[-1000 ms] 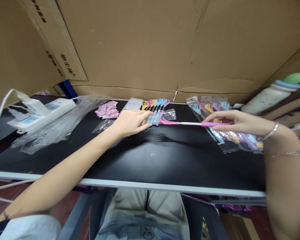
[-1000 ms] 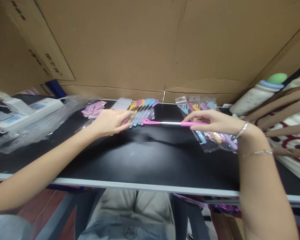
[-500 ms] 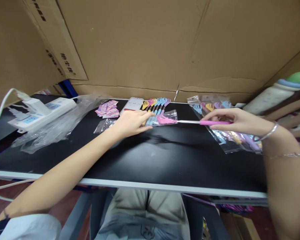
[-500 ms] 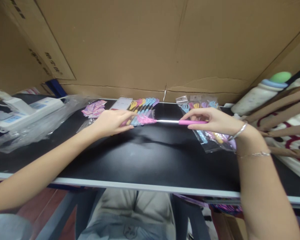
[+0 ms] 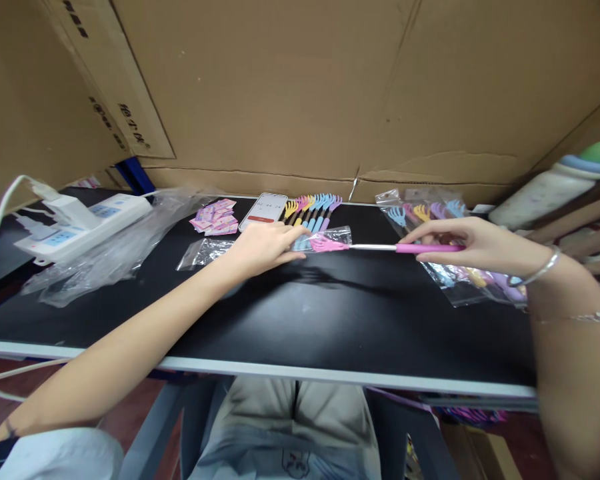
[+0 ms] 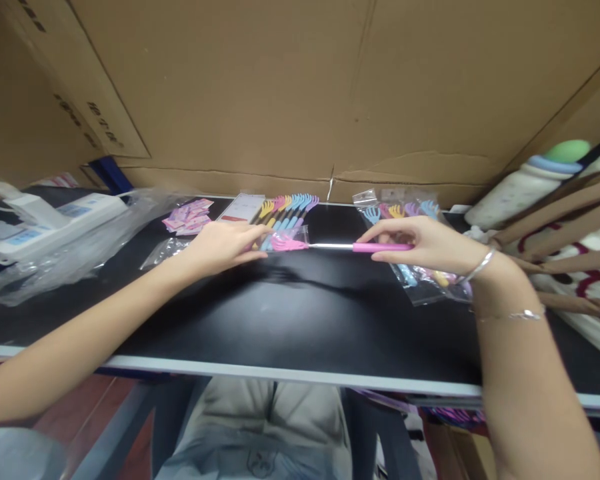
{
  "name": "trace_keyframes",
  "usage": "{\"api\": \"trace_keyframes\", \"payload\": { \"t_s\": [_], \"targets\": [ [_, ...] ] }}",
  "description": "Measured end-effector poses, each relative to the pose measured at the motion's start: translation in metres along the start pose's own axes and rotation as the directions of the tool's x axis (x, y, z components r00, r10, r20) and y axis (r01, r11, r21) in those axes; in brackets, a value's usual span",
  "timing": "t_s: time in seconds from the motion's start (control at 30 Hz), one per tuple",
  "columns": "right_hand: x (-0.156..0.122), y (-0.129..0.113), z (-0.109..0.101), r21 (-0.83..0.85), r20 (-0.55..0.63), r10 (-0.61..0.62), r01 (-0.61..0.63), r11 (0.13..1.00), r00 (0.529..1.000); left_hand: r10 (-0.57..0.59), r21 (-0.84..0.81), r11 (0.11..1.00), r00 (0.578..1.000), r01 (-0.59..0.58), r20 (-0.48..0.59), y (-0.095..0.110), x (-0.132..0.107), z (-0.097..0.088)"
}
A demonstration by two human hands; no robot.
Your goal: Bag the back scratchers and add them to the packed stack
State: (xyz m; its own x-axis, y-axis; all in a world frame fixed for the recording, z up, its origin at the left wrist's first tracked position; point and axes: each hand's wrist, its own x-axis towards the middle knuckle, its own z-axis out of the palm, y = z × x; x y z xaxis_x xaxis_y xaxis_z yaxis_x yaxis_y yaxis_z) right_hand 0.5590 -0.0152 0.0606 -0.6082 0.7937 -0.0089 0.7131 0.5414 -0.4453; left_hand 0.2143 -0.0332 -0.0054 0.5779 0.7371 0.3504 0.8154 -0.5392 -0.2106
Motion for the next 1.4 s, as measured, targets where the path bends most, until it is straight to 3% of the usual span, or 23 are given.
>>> {"api": "trace_keyframes", "payload": {
  "t_s": [0.33, 0.8, 1.1, 1.4],
  "targets": [
    [-0.005, 0.0, -0.008, -0.061, 0.003, 0.035, -0.035, 0.998, 0.999, -0.069, 0.082, 0.994, 0.997, 0.065, 0.043, -0.002, -0.001, -0.003],
    [0.004, -0.001, 0.006, 0.005, -0.013, -0.066, 0.067, 0.998, 0.998, 0.012, -0.01, 1.0, 0.999, -0.012, -0.03, 0.003, 0.001, 0.0],
    [0.0, 0.0, 0.0, -0.033, -0.008, -0.025, 0.025, 0.999, 1.0, -0.109, 0.003, 0.994, 0.994, 0.108, 0.029, 0.003, 0.002, -0.004],
    [-0.001, 0.004, -0.003, -0.022, -0.067, -0.011, 0.01, 1.0, 0.998, -0.26, 0.063, 0.965, 0.96, 0.254, 0.102, -0.001, 0.003, -0.007]
  ]
}}
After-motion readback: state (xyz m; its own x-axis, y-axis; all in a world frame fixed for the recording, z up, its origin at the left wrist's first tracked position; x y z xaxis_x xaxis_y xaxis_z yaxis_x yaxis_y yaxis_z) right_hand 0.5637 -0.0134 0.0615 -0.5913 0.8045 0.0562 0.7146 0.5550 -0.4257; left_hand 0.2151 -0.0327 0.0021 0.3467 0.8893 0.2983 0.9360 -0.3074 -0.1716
